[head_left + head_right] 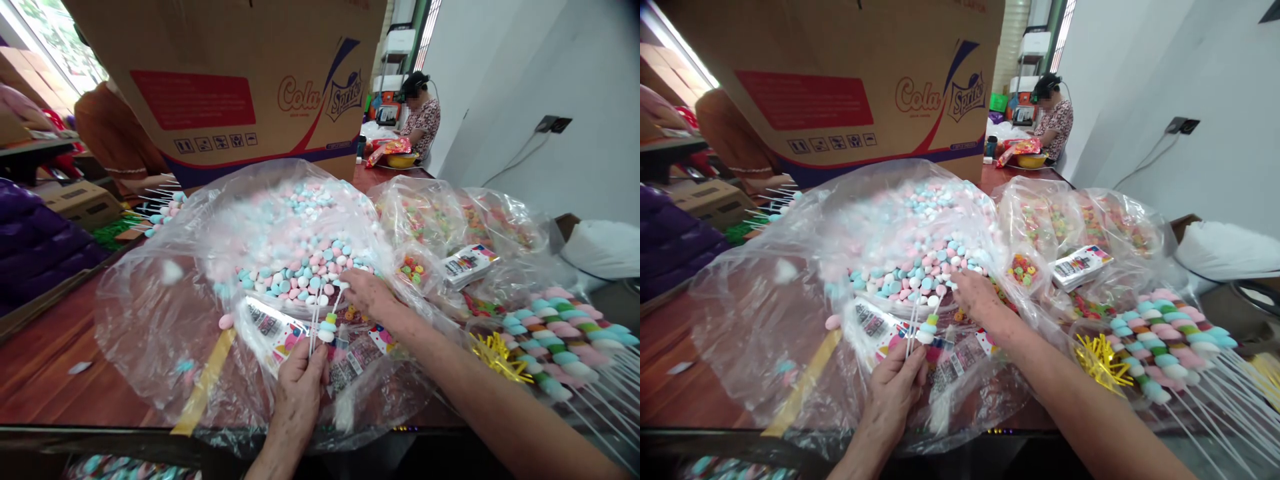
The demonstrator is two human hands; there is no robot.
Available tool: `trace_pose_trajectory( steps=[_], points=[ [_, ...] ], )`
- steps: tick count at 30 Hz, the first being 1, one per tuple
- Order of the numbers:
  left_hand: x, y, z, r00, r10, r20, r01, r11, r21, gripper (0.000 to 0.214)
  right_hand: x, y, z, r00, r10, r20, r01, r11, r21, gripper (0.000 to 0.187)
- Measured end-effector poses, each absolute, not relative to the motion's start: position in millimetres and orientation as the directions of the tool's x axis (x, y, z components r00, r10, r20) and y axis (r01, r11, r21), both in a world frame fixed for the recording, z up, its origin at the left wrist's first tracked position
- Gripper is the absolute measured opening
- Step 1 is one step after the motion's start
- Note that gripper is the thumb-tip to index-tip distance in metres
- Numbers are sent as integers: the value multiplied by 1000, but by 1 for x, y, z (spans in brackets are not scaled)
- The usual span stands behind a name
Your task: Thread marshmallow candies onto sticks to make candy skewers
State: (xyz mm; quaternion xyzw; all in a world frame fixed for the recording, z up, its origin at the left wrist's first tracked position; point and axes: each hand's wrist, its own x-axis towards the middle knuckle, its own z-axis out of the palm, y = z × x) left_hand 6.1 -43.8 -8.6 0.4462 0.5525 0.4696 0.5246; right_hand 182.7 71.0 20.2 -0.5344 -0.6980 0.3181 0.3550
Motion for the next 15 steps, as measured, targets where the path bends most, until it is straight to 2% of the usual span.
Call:
trace_pose_trajectory(
  steps=[3, 6, 10, 15],
  points=[
    [6, -46, -7, -55, 986, -156, 17, 157, 987, 43, 189, 67, 25, -126, 989, 76, 300, 111, -947, 32],
    [6, -46, -7, -33, 989, -146, 36, 148, 988, 45, 191, 58, 30, -135, 991, -6, 50, 1, -999, 32],
    [6, -46, -6, -26, 989, -147, 34, 148, 988, 44, 189, 48, 36, -158, 984, -86, -178, -114, -977, 24],
    [8, -47, -4, -25, 987, -160, 32, 161, 986, 43, 185, 43, 43, -155, 980, -123, -304, -166, -938, 23]
  ],
)
